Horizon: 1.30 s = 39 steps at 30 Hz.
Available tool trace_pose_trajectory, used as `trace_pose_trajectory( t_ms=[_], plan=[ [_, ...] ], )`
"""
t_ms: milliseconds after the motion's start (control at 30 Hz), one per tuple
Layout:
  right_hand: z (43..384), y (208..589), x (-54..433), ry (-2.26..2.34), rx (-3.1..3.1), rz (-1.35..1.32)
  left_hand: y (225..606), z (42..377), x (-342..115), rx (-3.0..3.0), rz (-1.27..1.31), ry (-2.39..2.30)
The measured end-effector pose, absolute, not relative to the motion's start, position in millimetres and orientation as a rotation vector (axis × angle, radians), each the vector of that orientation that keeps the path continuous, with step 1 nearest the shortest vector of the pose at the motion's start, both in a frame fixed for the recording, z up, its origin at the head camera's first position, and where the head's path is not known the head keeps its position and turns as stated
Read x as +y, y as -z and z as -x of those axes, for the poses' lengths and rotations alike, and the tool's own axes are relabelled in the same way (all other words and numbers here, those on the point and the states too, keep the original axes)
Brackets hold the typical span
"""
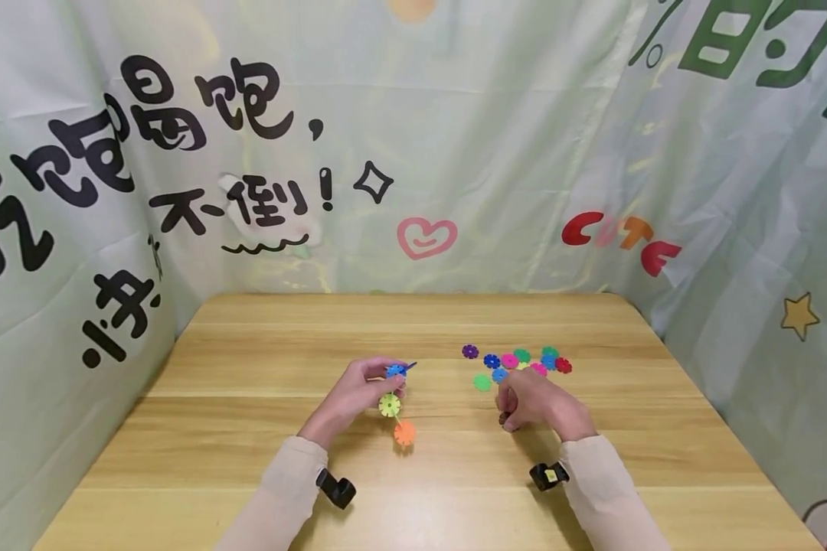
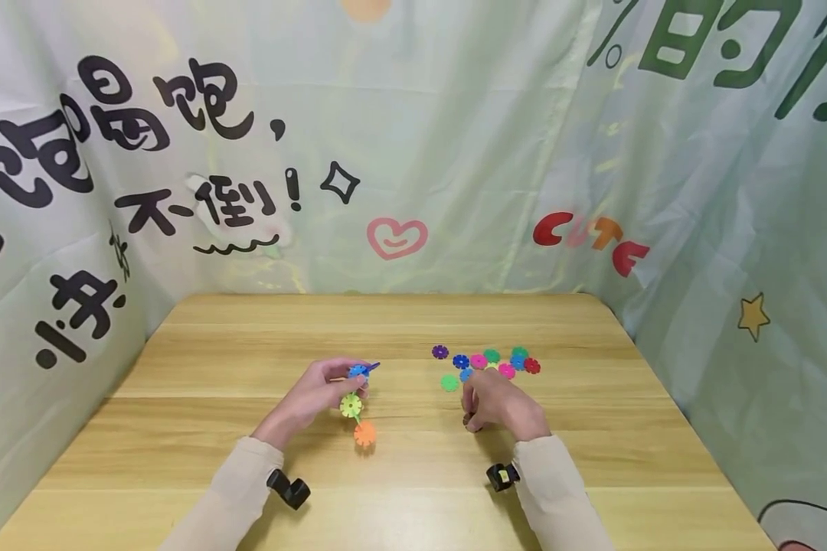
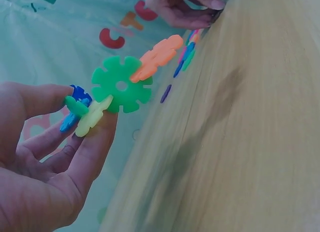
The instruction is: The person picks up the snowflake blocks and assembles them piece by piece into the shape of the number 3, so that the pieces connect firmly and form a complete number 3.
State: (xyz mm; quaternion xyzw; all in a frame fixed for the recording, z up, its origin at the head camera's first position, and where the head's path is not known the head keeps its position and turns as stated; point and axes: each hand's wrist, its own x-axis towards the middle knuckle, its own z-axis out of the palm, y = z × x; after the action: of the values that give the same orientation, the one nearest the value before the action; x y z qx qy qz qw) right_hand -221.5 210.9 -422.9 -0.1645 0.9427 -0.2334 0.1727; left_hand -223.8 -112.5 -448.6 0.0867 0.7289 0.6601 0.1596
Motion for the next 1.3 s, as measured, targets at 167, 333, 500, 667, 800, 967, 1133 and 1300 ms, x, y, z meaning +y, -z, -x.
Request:
trace_pose_trajectory(
  t_ms=[167, 333, 500, 667, 800, 967, 1133, 1300],
  plan=[
    [223.2, 425.6, 208.5, 0.684, 2.654, 0.528, 449.2, 222.4, -112.2, 2.096, -0.229, -1.895],
    [227.2, 420.5, 203.3, 0.769, 2.63, 0.64, 449.1, 224.3, -108.8, 2.113, -0.252, -1.899],
    [232.0, 415.4, 189.7, 0.94, 2.583, 0.765, 445.8, 224.0, -106.7, 2.136, -0.263, -1.873],
    [233.9, 411.2, 173.0, 1.068, 2.666, 0.735, 445.0, 224.5, -103.7, 2.146, -0.292, -1.846],
    [234.8, 408.4, 159.5, 1.206, 2.689, 0.671, 447.0, 224.5, -103.2, 2.15, -0.306, -1.847],
    [234.9, 404.5, 147.4, 1.377, 2.642, 0.629, 448.1, 224.8, -101.5, 2.145, -0.314, -1.855],
    [234.8, 404.3, 138.9, 1.434, 2.571, 0.658, 447.7, 224.7, -99.9, 2.149, -0.333, -1.851],
    [233.6, 406.3, 133.0, 1.409, 2.591, 0.655, 445.4, 223.5, -98.2, 2.137, -0.33, -1.852]
  ],
)
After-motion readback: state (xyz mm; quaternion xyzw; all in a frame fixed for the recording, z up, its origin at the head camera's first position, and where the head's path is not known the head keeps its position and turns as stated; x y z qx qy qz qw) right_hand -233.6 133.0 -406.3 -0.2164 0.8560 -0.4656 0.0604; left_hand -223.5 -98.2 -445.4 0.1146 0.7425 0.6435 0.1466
